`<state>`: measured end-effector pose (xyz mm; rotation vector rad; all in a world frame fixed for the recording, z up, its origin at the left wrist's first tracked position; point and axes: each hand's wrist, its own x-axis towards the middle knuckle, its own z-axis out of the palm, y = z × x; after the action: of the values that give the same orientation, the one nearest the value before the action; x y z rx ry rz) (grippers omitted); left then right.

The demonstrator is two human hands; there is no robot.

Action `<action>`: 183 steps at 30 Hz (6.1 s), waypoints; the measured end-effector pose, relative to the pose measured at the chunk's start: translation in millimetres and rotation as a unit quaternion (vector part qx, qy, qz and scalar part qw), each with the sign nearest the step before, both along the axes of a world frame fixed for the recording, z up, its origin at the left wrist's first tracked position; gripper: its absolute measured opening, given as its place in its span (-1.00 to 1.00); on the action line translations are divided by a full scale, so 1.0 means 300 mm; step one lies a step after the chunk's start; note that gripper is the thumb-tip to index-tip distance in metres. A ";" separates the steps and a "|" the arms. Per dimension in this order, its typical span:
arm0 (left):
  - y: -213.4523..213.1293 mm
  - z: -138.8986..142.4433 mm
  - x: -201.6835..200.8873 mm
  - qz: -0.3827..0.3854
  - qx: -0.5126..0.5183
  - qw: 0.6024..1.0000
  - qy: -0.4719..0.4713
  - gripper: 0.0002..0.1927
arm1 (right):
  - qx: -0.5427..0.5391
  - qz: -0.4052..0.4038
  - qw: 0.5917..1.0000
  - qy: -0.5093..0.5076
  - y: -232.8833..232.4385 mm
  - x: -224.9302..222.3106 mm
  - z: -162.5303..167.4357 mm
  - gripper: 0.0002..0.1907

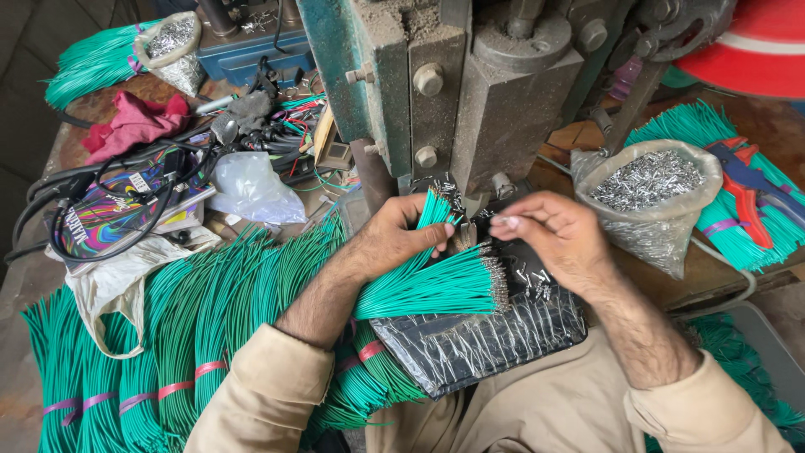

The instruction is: The person crimps metal terminal connectors onto the ends of green insulated wires using a bench-mounted press machine. They insert a wire end with a terminal into the press die, operate the press to crimp it, then move the finished wire aside and take the next wire, repeating the cycle.

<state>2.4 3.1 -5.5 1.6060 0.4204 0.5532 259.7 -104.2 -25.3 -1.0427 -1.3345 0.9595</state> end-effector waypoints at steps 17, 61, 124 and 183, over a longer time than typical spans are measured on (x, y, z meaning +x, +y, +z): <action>-0.007 0.016 -0.006 0.003 0.040 0.999 0.023 -0.86 | -0.008 -0.051 0.985 -0.163 0.062 -0.063 -0.012 -0.86; -0.013 0.005 0.005 0.014 -0.017 0.999 0.023 -0.83 | 0.006 -0.046 0.993 -0.106 0.008 -0.100 0.023 -0.83; -0.008 0.010 -0.009 0.020 0.035 0.999 0.037 -0.83 | -0.017 -0.058 0.987 -0.151 0.052 -0.087 0.004 -0.87; -0.011 0.009 -0.006 0.010 0.061 0.998 0.001 -0.82 | -0.010 0.011 0.999 -0.045 -0.018 -0.043 0.013 -0.82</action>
<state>0.7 -0.2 -2.7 1.7207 0.4106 0.6033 246.7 -109.6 -21.4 -1.0995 -1.4146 0.9529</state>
